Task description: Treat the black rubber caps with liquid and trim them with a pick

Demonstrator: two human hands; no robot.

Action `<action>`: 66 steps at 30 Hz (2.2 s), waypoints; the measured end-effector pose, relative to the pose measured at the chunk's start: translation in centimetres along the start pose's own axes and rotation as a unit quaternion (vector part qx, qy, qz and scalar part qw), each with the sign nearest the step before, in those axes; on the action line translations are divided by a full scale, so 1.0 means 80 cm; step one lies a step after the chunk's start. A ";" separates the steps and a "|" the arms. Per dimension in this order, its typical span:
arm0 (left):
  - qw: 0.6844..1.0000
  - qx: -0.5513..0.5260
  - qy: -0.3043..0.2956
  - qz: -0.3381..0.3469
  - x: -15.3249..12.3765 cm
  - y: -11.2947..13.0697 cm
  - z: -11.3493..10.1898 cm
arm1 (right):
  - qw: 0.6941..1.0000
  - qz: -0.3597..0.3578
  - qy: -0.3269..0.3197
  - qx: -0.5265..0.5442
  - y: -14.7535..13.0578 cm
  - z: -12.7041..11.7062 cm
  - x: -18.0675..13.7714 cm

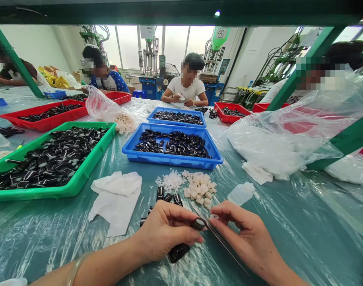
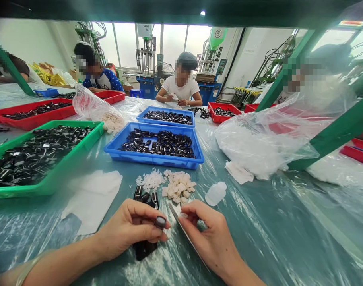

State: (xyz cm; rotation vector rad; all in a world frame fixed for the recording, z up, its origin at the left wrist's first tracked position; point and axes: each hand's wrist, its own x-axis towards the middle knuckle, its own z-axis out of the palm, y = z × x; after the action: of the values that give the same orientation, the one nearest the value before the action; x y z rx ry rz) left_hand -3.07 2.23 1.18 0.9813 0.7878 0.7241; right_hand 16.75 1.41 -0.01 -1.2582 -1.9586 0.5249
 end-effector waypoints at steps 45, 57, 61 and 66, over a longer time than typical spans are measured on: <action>0.994 0.084 -0.059 0.029 0.000 -0.007 0.000 | 0.942 0.148 0.021 0.299 -0.025 -0.001 0.000; 0.995 0.057 -0.069 0.044 0.001 -0.008 -0.001 | 0.930 0.191 -0.006 0.313 -0.024 -0.001 -0.004; 0.995 0.065 -0.072 0.037 0.001 -0.008 -0.001 | 0.941 0.186 0.019 0.282 -0.025 -0.002 -0.002; 0.997 0.034 -0.066 -0.002 0.003 -0.009 0.000 | 0.953 0.144 0.007 0.268 -0.029 -0.004 0.000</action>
State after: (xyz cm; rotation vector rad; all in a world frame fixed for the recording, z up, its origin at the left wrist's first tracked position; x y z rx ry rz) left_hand -2.85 2.14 0.44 1.0772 0.7009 0.6260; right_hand 15.60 0.35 1.75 -1.1820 -1.4747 1.1052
